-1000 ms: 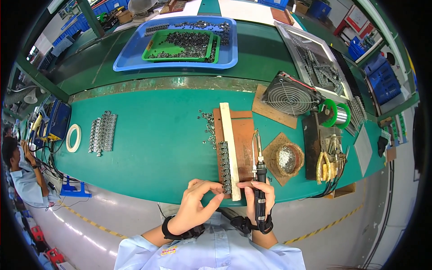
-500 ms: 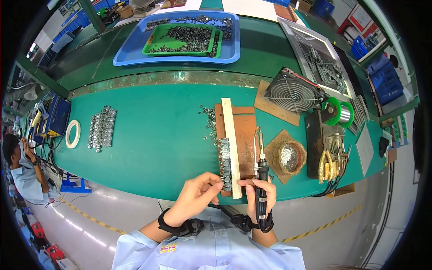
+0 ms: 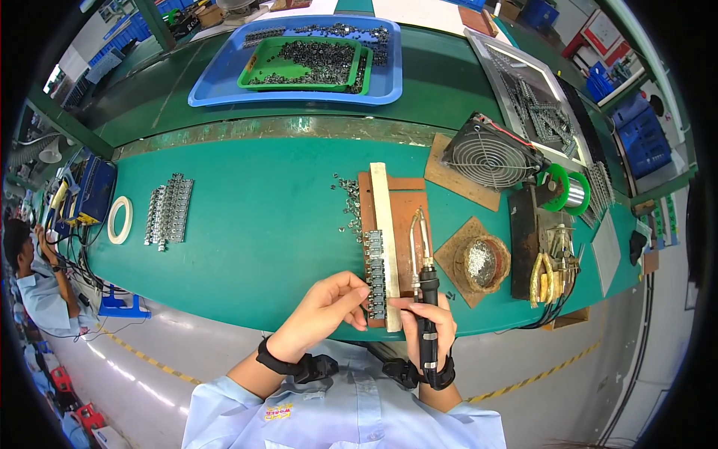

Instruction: Solder electronic components onto a printed circuit board.

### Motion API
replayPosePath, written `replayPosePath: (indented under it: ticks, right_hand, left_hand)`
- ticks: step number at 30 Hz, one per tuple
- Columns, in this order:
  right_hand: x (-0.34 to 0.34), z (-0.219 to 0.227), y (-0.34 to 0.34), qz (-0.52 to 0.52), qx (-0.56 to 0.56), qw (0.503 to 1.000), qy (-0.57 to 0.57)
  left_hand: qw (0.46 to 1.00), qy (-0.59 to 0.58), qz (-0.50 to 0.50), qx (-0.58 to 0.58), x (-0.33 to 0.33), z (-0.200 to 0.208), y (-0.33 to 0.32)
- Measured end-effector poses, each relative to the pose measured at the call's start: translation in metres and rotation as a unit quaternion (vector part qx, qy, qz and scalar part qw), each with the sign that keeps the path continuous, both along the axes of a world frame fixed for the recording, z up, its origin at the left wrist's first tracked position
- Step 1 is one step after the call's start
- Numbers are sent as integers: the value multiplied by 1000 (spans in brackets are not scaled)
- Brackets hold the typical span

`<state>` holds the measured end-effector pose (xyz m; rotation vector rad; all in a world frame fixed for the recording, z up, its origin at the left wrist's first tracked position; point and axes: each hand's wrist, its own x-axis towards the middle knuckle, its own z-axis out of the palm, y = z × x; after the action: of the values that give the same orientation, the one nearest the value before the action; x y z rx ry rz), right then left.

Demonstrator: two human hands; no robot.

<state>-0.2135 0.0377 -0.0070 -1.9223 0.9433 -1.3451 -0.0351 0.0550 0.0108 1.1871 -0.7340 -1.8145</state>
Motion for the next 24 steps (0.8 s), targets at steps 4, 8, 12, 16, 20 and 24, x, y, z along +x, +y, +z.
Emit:
replayPosePath:
  ticks: [4, 8, 12, 16, 20, 24]
  right_hand:
    - [7, 11, -5, 22, -33, 997, 68]
    - [11, 6, -6, 16, -39, 996, 81]
    - [9, 2, -7, 23, -15, 998, 50]
    - [7, -2, -4, 15, 20, 999, -21]
    - [5, -6, -1, -10, 21, 998, -62]
    - [-2, -10, 1, -22, 15, 999, -46]
  left_hand:
    - [1000, 2, -1, -6, 2, -2, -1]
    - [1000, 15, -6, 1, 1, -3, -3]
    - [998, 6, 19, -62, -4, -3, 5]
    - [991, -31, 23, -129, -8, 4, 8]
    - [924, -225, 21, -308, -18, 5, 7]
    - [882, -321, 31, -344, -24, 11, 9]
